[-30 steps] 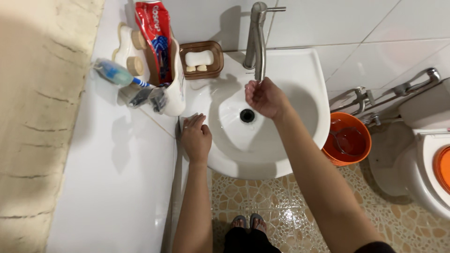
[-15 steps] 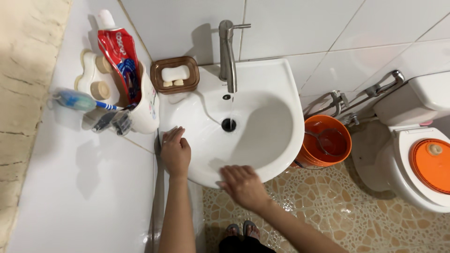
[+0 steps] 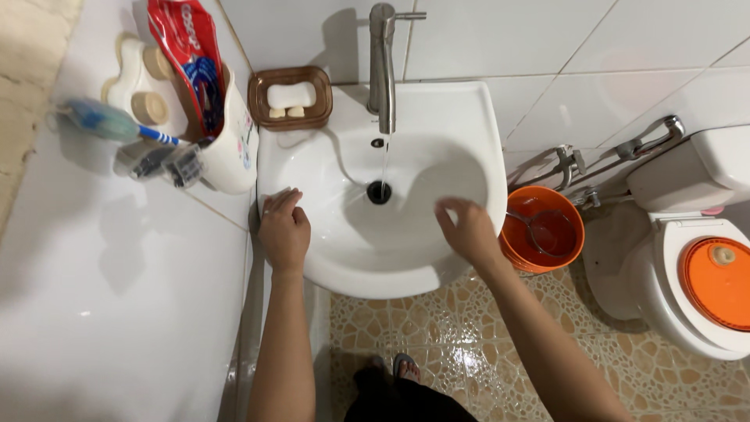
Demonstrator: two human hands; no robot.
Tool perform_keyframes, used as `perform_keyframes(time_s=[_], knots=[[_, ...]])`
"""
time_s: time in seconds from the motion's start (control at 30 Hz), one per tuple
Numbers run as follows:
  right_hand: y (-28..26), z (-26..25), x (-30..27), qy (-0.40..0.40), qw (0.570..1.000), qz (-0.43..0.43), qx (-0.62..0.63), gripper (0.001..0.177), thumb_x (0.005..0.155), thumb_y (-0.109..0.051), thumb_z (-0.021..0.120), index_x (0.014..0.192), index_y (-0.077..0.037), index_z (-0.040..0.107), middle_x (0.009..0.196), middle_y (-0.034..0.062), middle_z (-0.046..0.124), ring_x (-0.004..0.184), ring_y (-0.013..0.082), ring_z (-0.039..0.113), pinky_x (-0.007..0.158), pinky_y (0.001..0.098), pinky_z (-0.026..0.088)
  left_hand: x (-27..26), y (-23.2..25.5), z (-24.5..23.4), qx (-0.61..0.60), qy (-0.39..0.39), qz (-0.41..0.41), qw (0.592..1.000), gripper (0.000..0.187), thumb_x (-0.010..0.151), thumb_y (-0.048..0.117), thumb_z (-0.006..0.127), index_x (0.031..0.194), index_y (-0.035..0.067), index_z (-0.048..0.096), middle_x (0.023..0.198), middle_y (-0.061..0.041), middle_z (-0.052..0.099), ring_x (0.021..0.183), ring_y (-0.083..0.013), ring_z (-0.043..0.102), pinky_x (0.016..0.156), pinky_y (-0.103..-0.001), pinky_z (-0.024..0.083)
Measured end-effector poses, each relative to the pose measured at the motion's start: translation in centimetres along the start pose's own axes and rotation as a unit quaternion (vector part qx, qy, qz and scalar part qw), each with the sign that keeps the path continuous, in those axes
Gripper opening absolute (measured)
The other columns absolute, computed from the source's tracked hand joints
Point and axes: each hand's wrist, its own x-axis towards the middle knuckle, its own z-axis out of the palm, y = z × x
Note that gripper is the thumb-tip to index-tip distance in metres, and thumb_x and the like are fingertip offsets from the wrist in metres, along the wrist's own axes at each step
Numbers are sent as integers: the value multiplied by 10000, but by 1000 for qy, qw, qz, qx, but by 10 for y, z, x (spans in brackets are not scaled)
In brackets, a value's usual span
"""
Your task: The person washes their hands under running water from a bathroom sink faucet. They rub their hands together, rinse them, and repeat the process multiple times. The person also briefly touches the sink basin and faucet while washing.
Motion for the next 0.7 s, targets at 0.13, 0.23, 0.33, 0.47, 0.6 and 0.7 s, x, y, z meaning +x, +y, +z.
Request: perform_keyframes(time_s=[0.13,0.23,0.33,0.47,0.6,0.7], knots=[[-11,31,59,-83,900,199,380,349,1007,-269,576,1174,8,708,1104,155,765,1005,232,754,936,361,614,1,0,1,-9,0,-12,1000,283,896,-32,555,1057,40,777,1186,-111,753,1152,-269,695,1146,-446,459],[-30,44,94,-95,806,261,522,368,1026,-220,499,1196,61,664,1129,171,727,1006,251,730,909,367,598,2,0,0,-4,1,-14,1000,286,891,-28,558,1063,40,777,1186,-112,752,1158,-273,690,1139,-441,460],[-45,58,128,-100,696,357,614,320,1048,-210,465,1125,46,641,1035,163,719,926,256,708,879,395,592,1,0,0,-2,-3,-17,1000,291,880,-24,559,1061,43,777,1186,-111,753,1159,-281,688,1137,-441,462],[-50,87,144,-91,506,353,781,317,1045,-246,420,959,4,594,881,131,667,828,242,665,817,374,577,5,-1,0,-16,2,-26,1000,300,877,-15,551,1065,46,777,1180,-107,756,1157,-296,691,1128,-447,470],[-69,125,107,-117,382,259,880,300,1088,-197,459,880,-11,569,833,110,654,816,226,654,834,361,588,5,-2,-1,-28,12,-7,1000,277,909,-1,552,1079,32,769,1181,-126,751,1168,-317,689,1116,-465,476],[-109,136,50,-121,628,300,708,314,1032,-201,444,917,5,650,888,146,711,827,237,696,836,362,598,7,1,-4,-24,7,-5,1000,256,920,11,556,1068,23,764,1169,-130,756,1140,-314,688,1119,-469,478]])
